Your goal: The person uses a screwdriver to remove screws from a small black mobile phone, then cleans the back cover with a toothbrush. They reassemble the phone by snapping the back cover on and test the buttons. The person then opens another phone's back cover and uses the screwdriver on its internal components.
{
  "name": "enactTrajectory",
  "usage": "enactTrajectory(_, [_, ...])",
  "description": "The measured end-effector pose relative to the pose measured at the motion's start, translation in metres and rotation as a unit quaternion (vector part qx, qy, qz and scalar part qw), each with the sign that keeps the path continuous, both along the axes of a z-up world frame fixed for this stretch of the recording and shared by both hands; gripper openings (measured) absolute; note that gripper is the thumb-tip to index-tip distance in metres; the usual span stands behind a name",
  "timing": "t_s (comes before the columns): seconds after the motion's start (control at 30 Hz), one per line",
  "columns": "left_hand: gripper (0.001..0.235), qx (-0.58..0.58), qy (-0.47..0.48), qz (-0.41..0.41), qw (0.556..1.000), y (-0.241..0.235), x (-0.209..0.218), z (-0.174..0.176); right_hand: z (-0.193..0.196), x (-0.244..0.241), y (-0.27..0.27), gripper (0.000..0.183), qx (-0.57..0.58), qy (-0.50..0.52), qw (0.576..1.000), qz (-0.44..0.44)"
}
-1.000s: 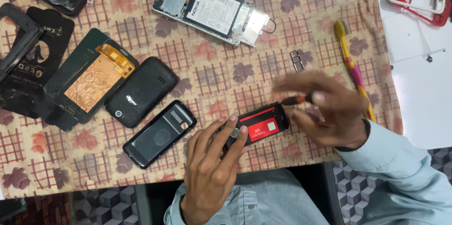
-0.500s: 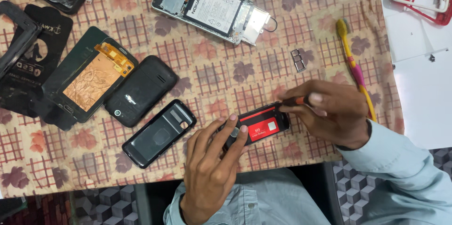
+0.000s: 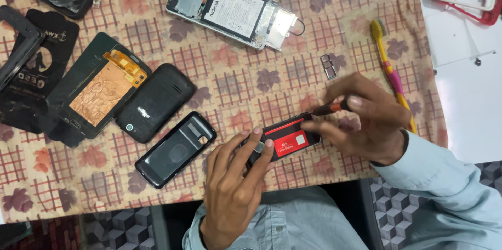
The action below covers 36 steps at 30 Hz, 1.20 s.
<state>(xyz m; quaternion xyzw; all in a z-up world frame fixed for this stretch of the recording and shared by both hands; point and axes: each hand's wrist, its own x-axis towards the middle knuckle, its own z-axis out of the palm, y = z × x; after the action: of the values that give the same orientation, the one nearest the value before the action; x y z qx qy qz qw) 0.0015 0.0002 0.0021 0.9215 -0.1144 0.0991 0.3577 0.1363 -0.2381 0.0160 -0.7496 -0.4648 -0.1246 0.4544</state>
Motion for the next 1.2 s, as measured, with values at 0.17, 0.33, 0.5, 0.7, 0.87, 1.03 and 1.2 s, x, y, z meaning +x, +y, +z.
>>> enactTrajectory(0.17, [0.048,0.002,-0.006,0.001,1.000,0.001,0.000,0.000,0.000,-0.003,-0.001,0.085,-0.042,0.008,0.999,-0.015])
enactTrajectory(0.33, [0.048,0.002,-0.005,0.005,1.000,0.000,0.000,0.000,0.006,-0.002,0.005,0.092,-0.017,0.009,1.000,-0.022])
enactTrajectory(0.5, [0.046,0.001,-0.012,0.005,1.000,0.000,0.000,-0.001,0.013,-0.004,0.008,0.084,-0.006,0.060,0.998,0.032])
enactTrajectory(0.7, [0.045,-0.004,-0.004,0.006,1.000,-0.001,-0.001,-0.001,-0.003,-0.004,0.000,0.096,0.024,-0.063,0.996,-0.057])
enactTrajectory(0.87, [0.048,0.006,-0.001,0.001,1.000,-0.001,-0.003,-0.003,-0.010,-0.007,-0.018,0.088,0.073,0.002,0.994,-0.081])
enactTrajectory(1.03, [0.053,0.013,0.011,0.001,1.000,-0.002,0.000,0.001,-0.002,-0.014,-0.023,0.081,0.075,0.051,0.987,-0.130])
enactTrajectory(1.2, [0.073,0.018,0.041,-0.043,0.998,0.009,-0.001,0.010,0.016,-0.020,-0.026,0.083,0.055,0.092,0.983,-0.150])
